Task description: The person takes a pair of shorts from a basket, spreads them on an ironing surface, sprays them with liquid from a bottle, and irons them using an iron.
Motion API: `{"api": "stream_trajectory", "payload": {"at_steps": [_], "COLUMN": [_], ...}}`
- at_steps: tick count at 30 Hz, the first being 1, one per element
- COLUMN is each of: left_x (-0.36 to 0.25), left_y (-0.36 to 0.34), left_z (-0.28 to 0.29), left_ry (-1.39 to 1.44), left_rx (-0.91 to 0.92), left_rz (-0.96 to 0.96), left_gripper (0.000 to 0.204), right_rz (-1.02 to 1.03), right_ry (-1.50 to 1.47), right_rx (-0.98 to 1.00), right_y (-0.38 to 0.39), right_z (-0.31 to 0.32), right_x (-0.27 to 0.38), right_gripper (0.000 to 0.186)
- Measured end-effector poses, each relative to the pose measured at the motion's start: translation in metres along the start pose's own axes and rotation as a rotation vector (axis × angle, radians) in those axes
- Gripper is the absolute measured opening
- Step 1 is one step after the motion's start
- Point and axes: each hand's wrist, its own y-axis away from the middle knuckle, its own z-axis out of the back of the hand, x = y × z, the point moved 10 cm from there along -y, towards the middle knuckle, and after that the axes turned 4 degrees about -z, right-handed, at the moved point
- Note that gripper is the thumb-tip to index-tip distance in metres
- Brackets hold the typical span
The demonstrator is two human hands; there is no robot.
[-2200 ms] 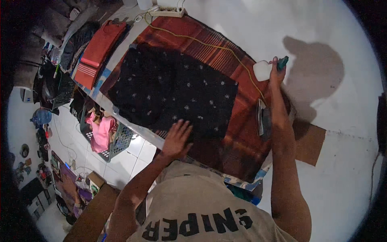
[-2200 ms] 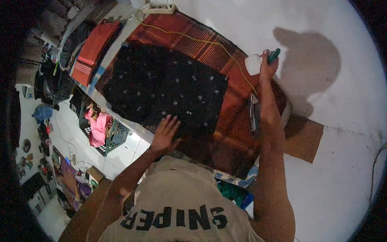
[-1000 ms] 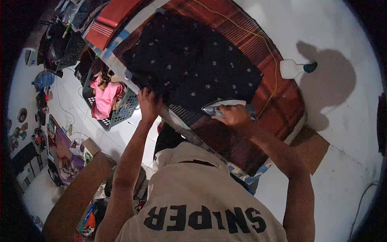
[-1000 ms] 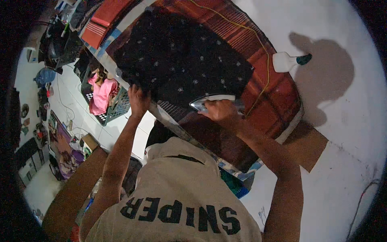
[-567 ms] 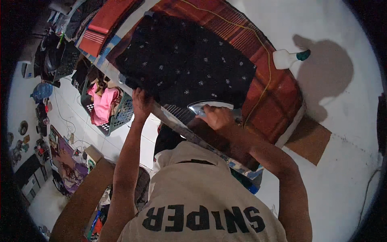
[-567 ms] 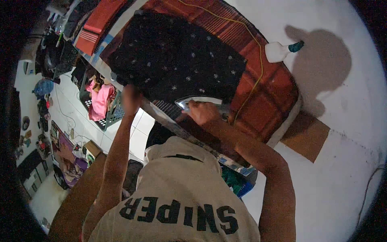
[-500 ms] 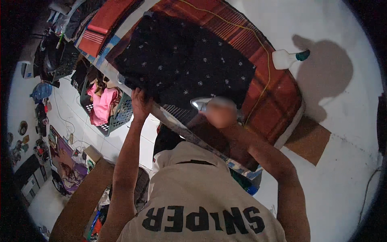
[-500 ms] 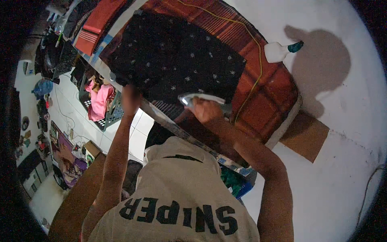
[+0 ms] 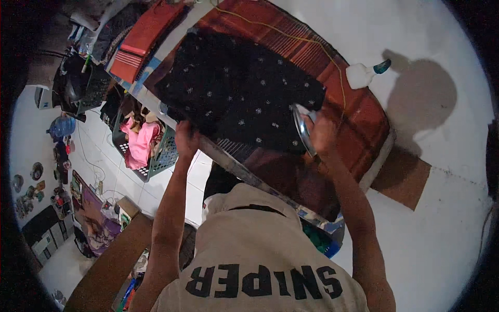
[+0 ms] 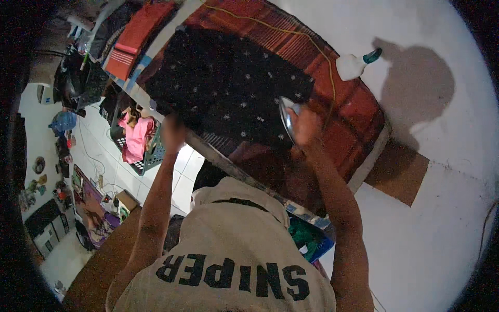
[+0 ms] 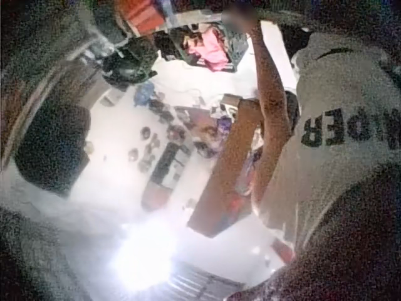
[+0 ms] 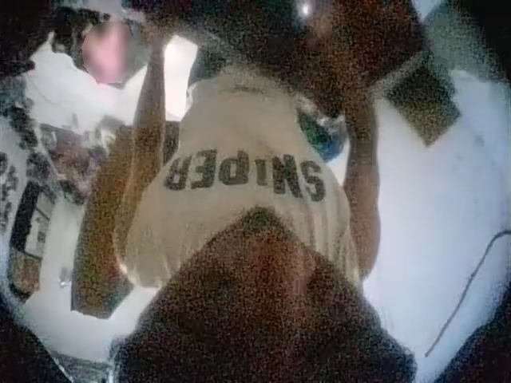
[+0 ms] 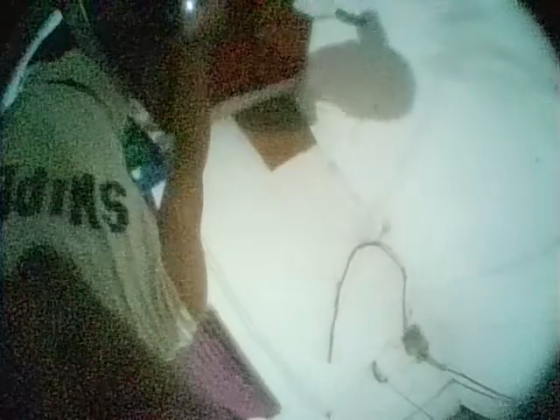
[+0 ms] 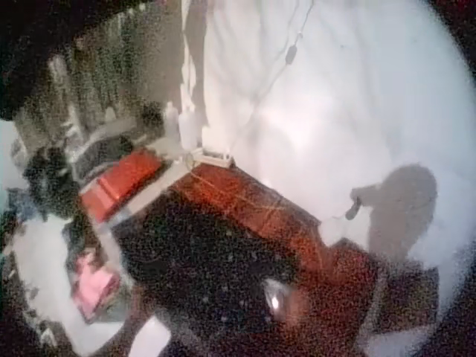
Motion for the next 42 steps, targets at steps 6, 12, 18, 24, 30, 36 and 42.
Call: {"api": "stream_trajectory", "payload": {"at_steps": [6,12,18,24,30,36,42], "left_x": [0.021,0.114,0.127,0.164,0.061,-0.181,-0.353], "left_y": [-0.049,-0.155,-0.183,-0.189,-0.191,-0.172,-0.044], "left_z": [0.08,0.062,0.053,0.033,0.072,0.094,-0.052], "left_ry": [0.049,-0.332,-0.415,-0.052,0.199,0.416,0.778], "left_rx": [-0.364,0.012,-0.356,-0.112,-0.132,0.306,0.791], "left_rz": [0.183,0.331,0.244,0.213,-0.102,-0.176,-0.902], "left_gripper": [0.036,0.069,0.077,0.054,0.027,0.022,0.045], "right_rz": [-0.129,-0.302,-0.212,-0.195,-0.286,-0.586,-0.64], "right_ry": [0.114,0.117,-0.293,-0.466,-0.366,-1.063,-1.613], "right_rx": [-0.09,-0.228,-0.262,0.101,0.028,0.033,-0.436], "right_y": [0.036,0.03,0.081,0.102,0.096,0.103,0.134], "right_z": [0.036,0.079,0.02,-0.042,-0.057,-0.092,-0.12], "right_x": [-0.11,-0.12,-0.032,0.119,0.116,0.092,0.022], "right_gripper": [0.057,0.052,0.048,0.043,0.044,0.046,0.066]}}
